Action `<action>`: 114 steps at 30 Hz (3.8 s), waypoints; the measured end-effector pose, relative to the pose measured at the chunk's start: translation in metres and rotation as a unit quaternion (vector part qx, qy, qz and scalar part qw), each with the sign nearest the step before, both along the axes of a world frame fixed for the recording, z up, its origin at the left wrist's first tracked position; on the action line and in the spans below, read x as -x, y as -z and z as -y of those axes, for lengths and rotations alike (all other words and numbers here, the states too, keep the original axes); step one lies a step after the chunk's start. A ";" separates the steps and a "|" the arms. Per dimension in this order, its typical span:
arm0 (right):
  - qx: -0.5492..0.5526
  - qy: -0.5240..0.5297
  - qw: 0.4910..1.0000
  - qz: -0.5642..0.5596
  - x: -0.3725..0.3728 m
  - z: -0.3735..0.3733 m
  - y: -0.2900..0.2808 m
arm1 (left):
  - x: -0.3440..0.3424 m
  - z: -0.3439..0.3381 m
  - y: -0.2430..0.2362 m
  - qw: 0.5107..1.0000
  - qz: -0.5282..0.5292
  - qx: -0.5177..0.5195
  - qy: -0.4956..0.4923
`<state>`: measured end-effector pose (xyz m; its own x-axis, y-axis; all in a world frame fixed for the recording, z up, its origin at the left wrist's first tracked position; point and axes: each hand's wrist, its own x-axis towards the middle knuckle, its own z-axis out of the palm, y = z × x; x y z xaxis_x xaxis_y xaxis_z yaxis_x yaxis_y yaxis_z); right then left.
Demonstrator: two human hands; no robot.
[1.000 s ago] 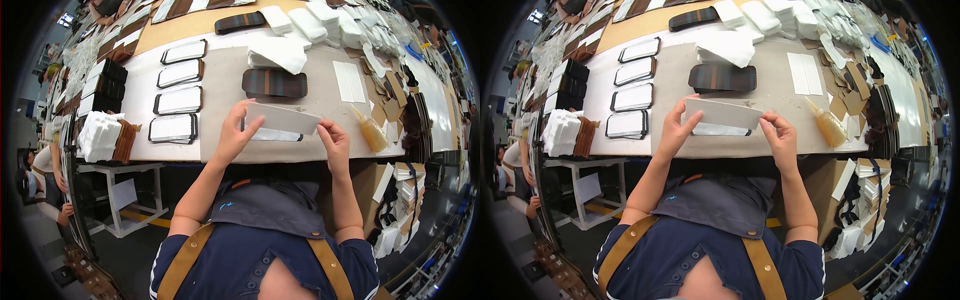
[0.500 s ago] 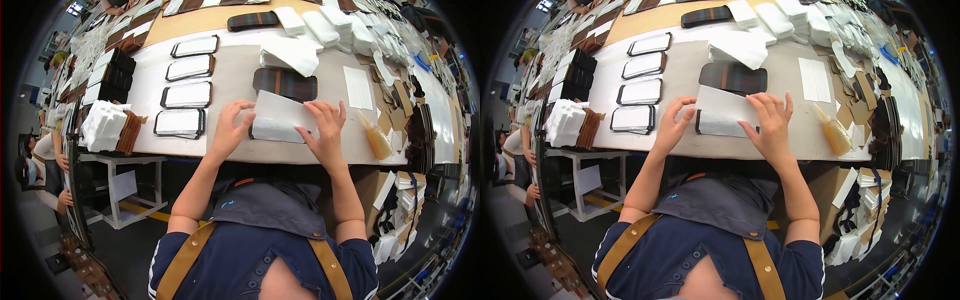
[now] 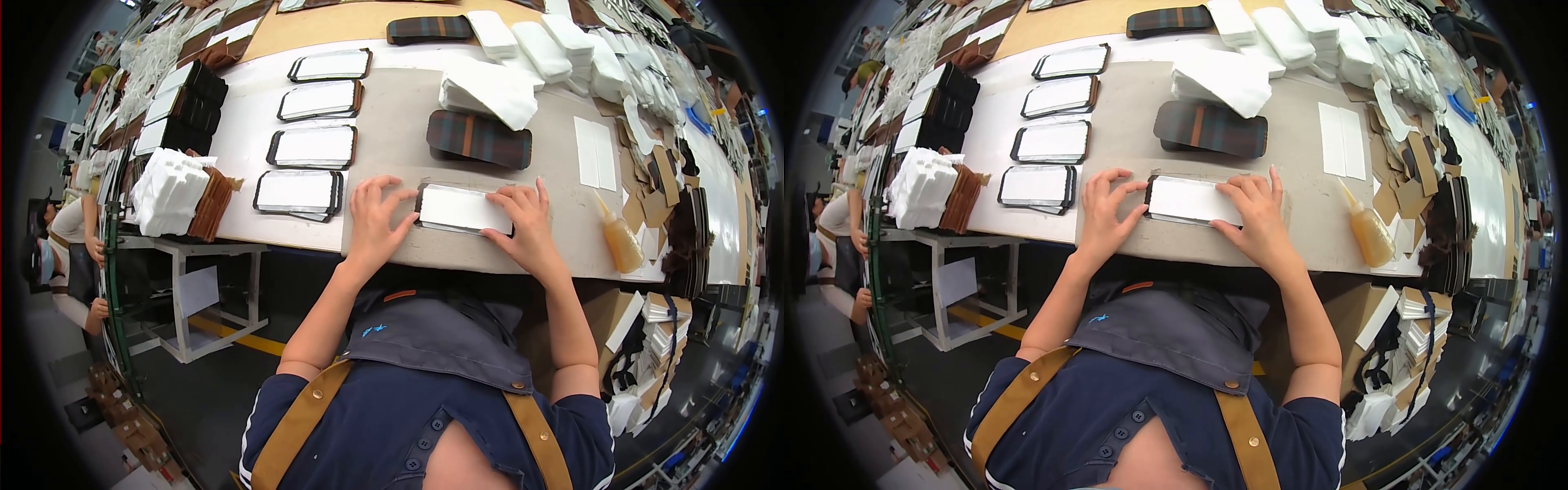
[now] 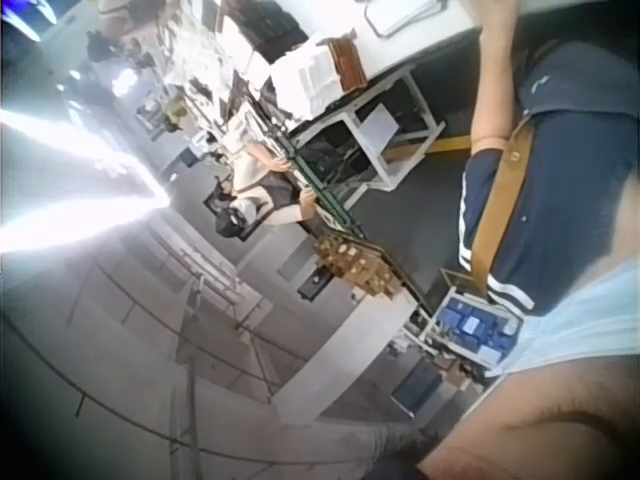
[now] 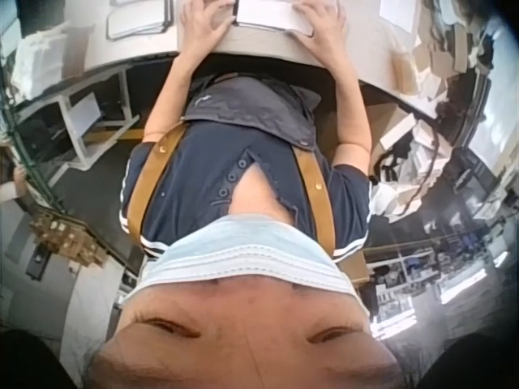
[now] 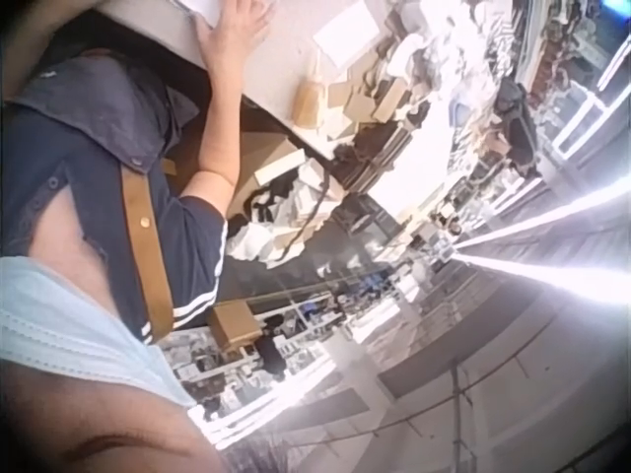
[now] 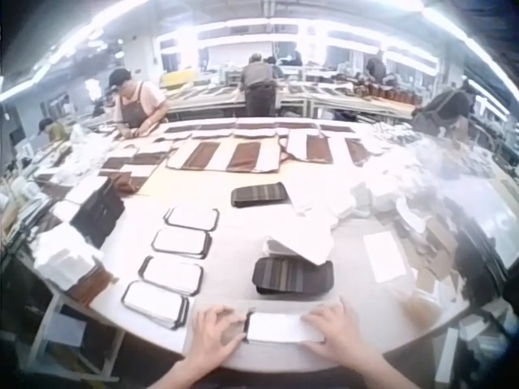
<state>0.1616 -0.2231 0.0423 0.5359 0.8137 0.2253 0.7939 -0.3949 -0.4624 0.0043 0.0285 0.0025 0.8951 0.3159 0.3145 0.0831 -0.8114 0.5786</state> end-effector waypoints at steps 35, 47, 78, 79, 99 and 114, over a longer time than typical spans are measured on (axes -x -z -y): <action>-0.027 0.029 0.998 -0.046 -0.007 0.008 0.005 | -0.005 0.012 -0.007 0.998 -0.015 -0.062 0.013; -0.037 0.049 0.994 -0.085 -0.015 0.015 0.015 | -0.004 0.012 -0.006 0.997 -0.020 -0.070 0.012; 0.146 0.033 0.987 0.051 0.051 0.009 0.024 | 0.001 0.039 0.005 0.958 -0.141 -0.200 0.151; 0.150 0.048 0.986 0.053 0.050 0.013 0.024 | 0.004 0.037 0.004 0.958 -0.141 -0.200 0.150; -0.273 0.108 0.955 0.050 0.009 0.007 0.021 | 0.003 0.017 0.000 0.990 0.050 0.135 0.000; -0.077 0.094 0.983 0.136 -0.045 -0.035 0.023 | 0.006 -0.160 -0.035 0.896 0.224 0.332 -0.192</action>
<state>0.2061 -0.1880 0.0193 0.5763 0.6505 0.4948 0.8162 -0.4885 -0.3084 -0.0017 0.1883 0.0370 0.5123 0.8237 0.2432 -0.0791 -0.2367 0.9684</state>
